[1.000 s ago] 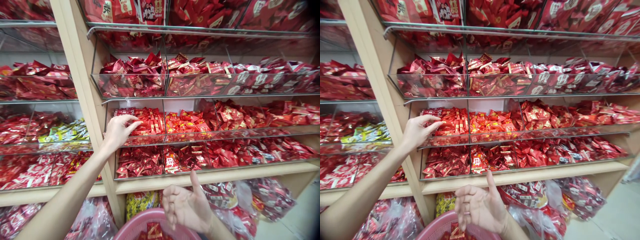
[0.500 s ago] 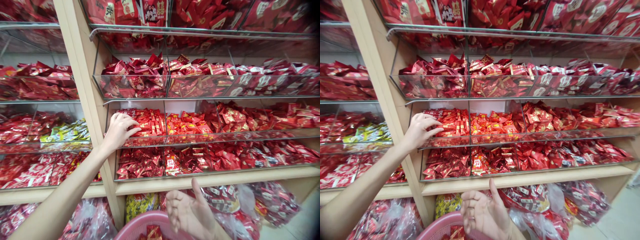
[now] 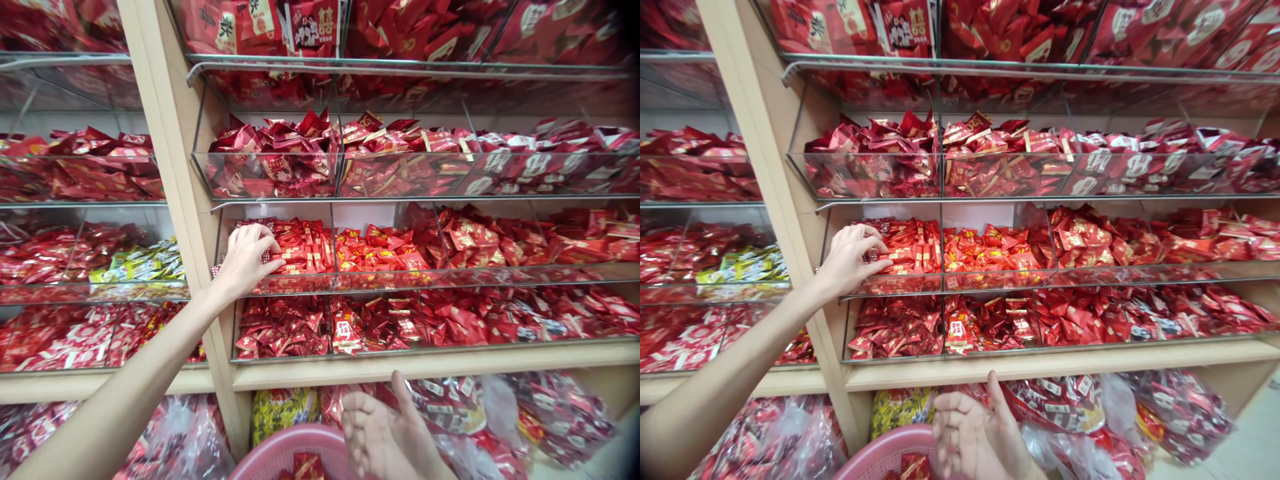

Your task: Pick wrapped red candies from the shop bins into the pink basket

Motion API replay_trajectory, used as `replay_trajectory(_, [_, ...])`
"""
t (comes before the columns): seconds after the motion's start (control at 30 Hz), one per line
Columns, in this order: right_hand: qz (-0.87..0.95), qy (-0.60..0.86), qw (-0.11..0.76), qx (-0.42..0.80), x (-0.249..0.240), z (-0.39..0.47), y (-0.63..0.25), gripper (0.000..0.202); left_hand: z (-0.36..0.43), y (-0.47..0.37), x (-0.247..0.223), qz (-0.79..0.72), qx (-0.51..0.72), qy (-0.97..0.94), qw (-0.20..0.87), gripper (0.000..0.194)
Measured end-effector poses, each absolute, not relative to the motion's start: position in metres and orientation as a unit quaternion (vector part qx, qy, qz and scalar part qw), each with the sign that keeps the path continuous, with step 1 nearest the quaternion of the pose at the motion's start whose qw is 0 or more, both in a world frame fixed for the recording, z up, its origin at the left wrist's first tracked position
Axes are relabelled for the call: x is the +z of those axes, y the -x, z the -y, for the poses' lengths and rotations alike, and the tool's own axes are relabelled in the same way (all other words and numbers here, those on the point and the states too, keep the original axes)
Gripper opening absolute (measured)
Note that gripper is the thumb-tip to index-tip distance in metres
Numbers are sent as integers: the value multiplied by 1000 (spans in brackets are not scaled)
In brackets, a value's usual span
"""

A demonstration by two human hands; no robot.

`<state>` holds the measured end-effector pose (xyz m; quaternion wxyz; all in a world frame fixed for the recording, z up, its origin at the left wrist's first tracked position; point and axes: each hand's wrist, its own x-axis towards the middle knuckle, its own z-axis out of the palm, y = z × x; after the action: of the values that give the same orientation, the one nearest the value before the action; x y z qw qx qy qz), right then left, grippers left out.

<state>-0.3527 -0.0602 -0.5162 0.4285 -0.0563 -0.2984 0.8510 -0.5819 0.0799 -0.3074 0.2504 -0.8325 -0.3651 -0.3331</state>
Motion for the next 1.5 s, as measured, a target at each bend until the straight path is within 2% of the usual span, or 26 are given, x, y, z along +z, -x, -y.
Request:
replay_trajectory(0.63, [281,75,437,851,-535,64,349,77,-81,580,-304,374,-324,840,224,15])
replay_trajectory(0.97, [284,60,429,855,-543,64,349,76,-81,583,-305,366,-303,840,262,18])
replay_trajectory(1.17, [279,51,431,857,-545,64,349,70,-77,578,-305,371,-316,834,259,14])
replay_trajectory(1.5, [266,32,427,864,-553,65,347,66,-80,580,-300,373,-287,850,238,20])
